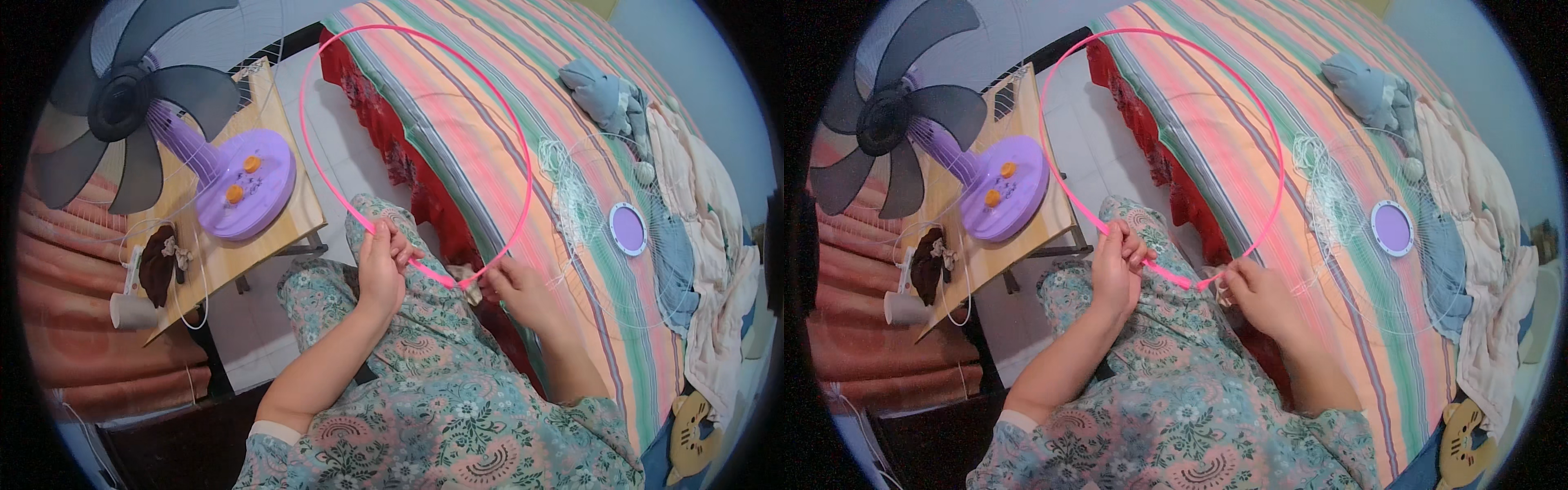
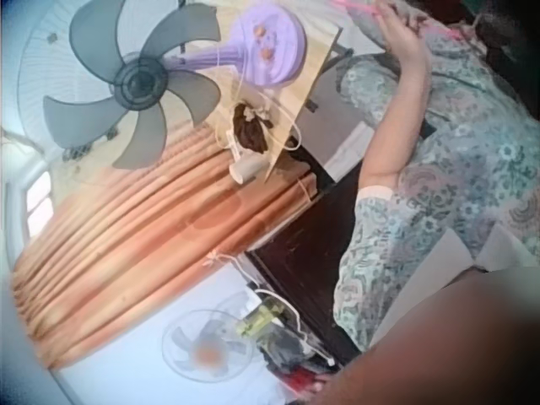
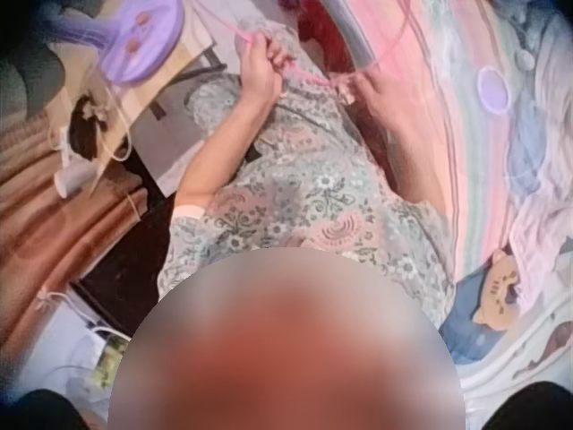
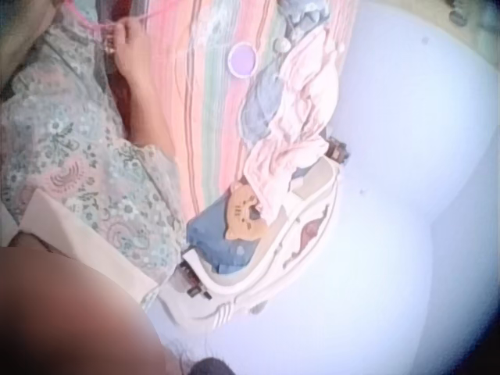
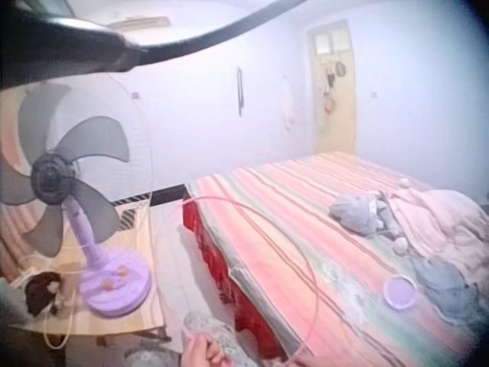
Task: The person assembles a small purple table fan by attaching the front wire cage to the base. They also handle a pink plastic hoop, wrapping a white cloth around it and briefly placing it over the fan cage before removing it.
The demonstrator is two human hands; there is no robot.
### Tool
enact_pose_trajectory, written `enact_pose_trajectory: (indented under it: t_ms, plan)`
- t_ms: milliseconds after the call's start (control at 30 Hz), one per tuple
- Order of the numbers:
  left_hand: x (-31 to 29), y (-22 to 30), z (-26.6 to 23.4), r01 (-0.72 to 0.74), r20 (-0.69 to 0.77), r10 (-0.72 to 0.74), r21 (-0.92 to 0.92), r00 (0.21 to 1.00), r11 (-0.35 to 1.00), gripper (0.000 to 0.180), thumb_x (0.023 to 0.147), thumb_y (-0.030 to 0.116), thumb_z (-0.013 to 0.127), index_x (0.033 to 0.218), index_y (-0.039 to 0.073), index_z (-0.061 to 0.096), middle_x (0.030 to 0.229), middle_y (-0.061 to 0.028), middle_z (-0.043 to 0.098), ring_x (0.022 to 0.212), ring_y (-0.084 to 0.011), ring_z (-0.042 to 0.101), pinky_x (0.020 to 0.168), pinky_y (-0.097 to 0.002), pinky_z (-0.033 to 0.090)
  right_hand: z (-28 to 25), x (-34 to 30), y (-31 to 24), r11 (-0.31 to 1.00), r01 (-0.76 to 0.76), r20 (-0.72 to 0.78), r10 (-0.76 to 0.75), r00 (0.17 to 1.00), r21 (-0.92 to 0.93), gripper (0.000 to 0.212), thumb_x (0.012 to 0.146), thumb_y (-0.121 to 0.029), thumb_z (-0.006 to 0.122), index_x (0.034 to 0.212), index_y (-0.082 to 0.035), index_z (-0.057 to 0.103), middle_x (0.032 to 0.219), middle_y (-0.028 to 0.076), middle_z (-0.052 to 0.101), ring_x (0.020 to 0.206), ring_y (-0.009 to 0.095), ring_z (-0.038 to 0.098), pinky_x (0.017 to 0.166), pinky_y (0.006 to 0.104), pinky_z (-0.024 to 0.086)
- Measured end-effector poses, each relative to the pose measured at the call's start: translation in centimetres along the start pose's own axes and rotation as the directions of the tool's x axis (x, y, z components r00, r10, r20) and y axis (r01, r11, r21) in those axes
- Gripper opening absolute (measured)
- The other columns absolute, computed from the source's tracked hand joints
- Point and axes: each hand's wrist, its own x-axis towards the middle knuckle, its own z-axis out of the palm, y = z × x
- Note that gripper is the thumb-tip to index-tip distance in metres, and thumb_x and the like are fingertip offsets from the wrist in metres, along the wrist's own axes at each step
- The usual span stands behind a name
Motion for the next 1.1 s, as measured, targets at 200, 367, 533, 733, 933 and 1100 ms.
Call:
enact_pose_trajectory:
  t_ms: [200,367,533,733,933,1100]
  plan:
    - [1.6,-0.9,-3.0,-0.097,-0.06,0.101,0.057,0.993,0.994,0.024,0.101,0.029,0.036,0.086,0.01,0.04,0.067,0.0031,0.03,0.059,-0.009,0.033,0.07,-0.0313,0.043,2.4,-0.2,6.0,0.988,-0.053,-0.042,0.06,0.997,0.142,0.016,0.092,-0.015,0.052,0.096,0.0,0.055,0.08,0.008,0.064,0.075,0.014,0.061,0.071,0.0287,0.048]
    - [1.2,-0.7,-2.5,-0.042,-0.145,0.042,0.005,0.989,0.999,0.024,0.101,0.029,0.037,0.087,0.01,0.041,0.067,0.0033,0.031,0.058,-0.0087,0.033,0.066,-0.0287,0.041,2.9,-0.4,5.0,0.955,0.027,-0.156,0.02,0.988,0.294,0.012,0.091,-0.009,0.053,0.098,0.001,0.056,0.084,0.007,0.063,0.078,0.012,0.06,0.072,0.0276,0.048]
    - [0.1,1.6,-3.4,0.028,-0.145,-0.029,-0.007,0.989,1.0,0.019,0.099,0.026,0.042,0.091,0.01,0.044,0.066,0.0037,0.032,0.056,-0.0078,0.033,0.053,-0.0261,0.033,4.7,0.4,-1.3,0.84,0.507,-0.099,-0.531,0.841,-0.192,0.012,0.084,-0.004,0.059,0.096,-0.001,0.059,0.088,0.012,0.062,0.081,0.024,0.061,0.072,0.0324,0.048]
    - [0.4,4.0,-8.2,0.032,-0.174,-0.018,0.077,0.985,0.996,0.02,0.097,0.021,0.046,0.108,0.005,0.047,0.069,0.0021,0.039,0.058,-0.0089,0.04,0.054,-0.026,0.039,10.7,3.5,-4.5,0.65,0.724,0.305,-0.658,0.688,-0.23,0.029,0.079,-0.006,0.063,0.107,-0.003,0.058,0.107,0.014,0.059,0.098,0.034,0.056,0.083,0.0389,0.046]
    - [-3.4,5.4,-13.9,0.122,-0.191,-0.06,0.334,0.98,0.935,0.04,0.098,0.023,0.045,0.131,0.002,0.039,0.094,-0.0056,0.057,0.087,-0.0149,0.059,0.077,-0.0306,0.049,13.9,4.3,-5.1,0.577,0.78,0.547,-0.583,0.6,-0.241,0.03,0.08,-0.011,0.064,0.108,-0.002,0.059,0.109,0.015,0.059,0.101,0.035,0.055,0.088,0.0408,0.044]
    - [-6.0,9.4,-19.0,0.059,-0.232,0.077,0.527,0.97,0.848,0.033,0.095,0.018,0.051,0.123,0.0,0.051,0.105,-0.0091,0.062,0.097,-0.0162,0.06,0.083,-0.0311,0.049,14.7,4.4,-5.3,0.623,0.749,0.549,-0.553,0.627,-0.227,0.027,0.079,-0.008,0.065,0.105,-0.004,0.06,0.106,0.015,0.06,0.099,0.035,0.057,0.086,0.0406,0.045]
